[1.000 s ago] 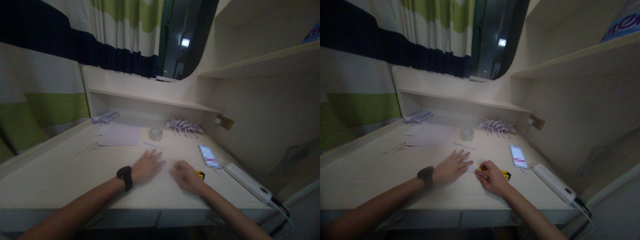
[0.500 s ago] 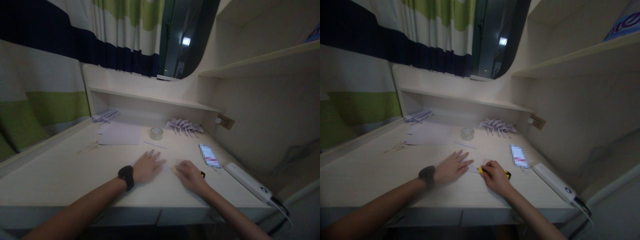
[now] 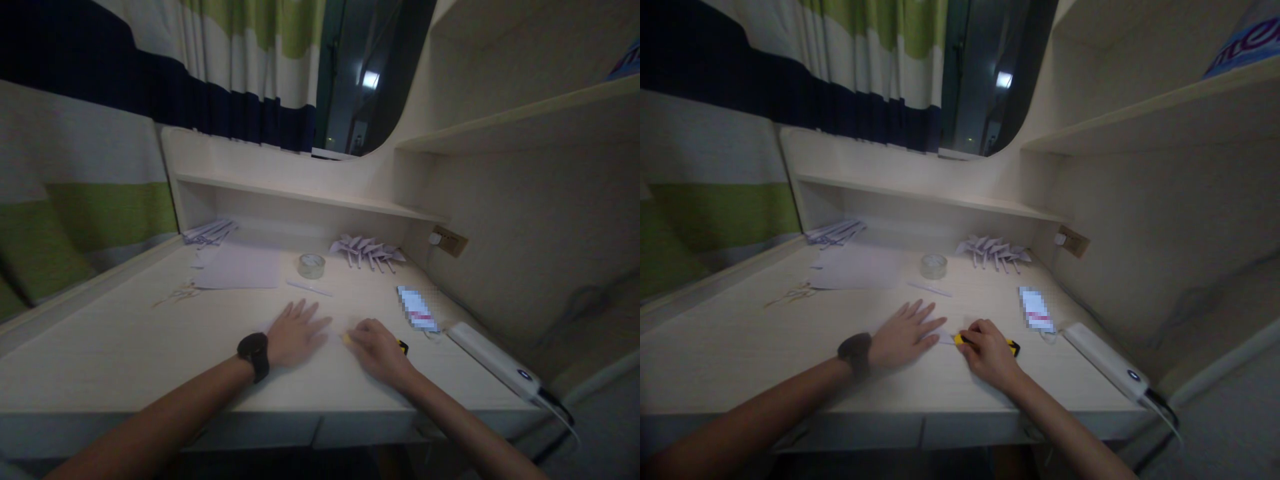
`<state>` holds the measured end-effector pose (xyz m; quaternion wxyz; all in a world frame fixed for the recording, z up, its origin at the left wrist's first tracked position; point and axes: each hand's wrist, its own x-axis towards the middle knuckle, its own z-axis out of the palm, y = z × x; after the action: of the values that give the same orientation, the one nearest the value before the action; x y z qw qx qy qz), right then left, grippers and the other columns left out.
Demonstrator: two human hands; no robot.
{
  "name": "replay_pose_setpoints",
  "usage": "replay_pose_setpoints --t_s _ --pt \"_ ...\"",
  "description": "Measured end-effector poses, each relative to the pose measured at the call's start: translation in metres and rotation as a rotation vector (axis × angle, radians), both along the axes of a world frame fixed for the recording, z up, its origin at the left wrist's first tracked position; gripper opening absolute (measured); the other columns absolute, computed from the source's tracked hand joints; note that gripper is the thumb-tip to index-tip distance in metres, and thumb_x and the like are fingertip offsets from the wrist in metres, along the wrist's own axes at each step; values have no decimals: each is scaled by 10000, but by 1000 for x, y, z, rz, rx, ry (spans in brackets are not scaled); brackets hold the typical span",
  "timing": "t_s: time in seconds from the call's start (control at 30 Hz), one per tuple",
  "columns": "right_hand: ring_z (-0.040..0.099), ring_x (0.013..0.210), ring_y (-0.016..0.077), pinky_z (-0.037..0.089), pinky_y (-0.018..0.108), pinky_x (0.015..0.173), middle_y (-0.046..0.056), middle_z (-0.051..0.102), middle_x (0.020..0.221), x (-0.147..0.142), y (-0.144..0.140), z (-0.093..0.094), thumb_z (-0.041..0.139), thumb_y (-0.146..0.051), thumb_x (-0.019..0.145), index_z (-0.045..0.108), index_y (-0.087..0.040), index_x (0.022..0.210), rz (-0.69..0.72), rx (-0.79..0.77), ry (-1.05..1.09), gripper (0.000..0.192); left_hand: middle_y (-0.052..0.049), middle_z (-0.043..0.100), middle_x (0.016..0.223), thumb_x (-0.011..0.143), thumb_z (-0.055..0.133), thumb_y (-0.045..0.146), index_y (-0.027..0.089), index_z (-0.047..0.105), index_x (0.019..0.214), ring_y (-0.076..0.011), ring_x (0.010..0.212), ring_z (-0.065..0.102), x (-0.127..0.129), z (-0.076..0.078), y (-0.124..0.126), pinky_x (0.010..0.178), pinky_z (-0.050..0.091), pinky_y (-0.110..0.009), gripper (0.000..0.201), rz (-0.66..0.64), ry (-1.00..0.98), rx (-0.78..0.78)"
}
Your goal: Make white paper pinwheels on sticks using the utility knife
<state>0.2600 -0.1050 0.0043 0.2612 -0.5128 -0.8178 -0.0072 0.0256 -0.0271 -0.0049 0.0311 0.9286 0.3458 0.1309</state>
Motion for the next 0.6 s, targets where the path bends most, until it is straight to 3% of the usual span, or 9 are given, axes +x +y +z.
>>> replay_pose_setpoints --t_s 0.6 --pt "537 828 190 428 316 728 71 581 860 4 3 -1 520 -293 892 699 -207 956 27 -13 5 209 -50 279 1508 945 148 542 352 335 1415 -332 1384 191 -1 -1 3 1080 115 -568 540 -12 32 10"
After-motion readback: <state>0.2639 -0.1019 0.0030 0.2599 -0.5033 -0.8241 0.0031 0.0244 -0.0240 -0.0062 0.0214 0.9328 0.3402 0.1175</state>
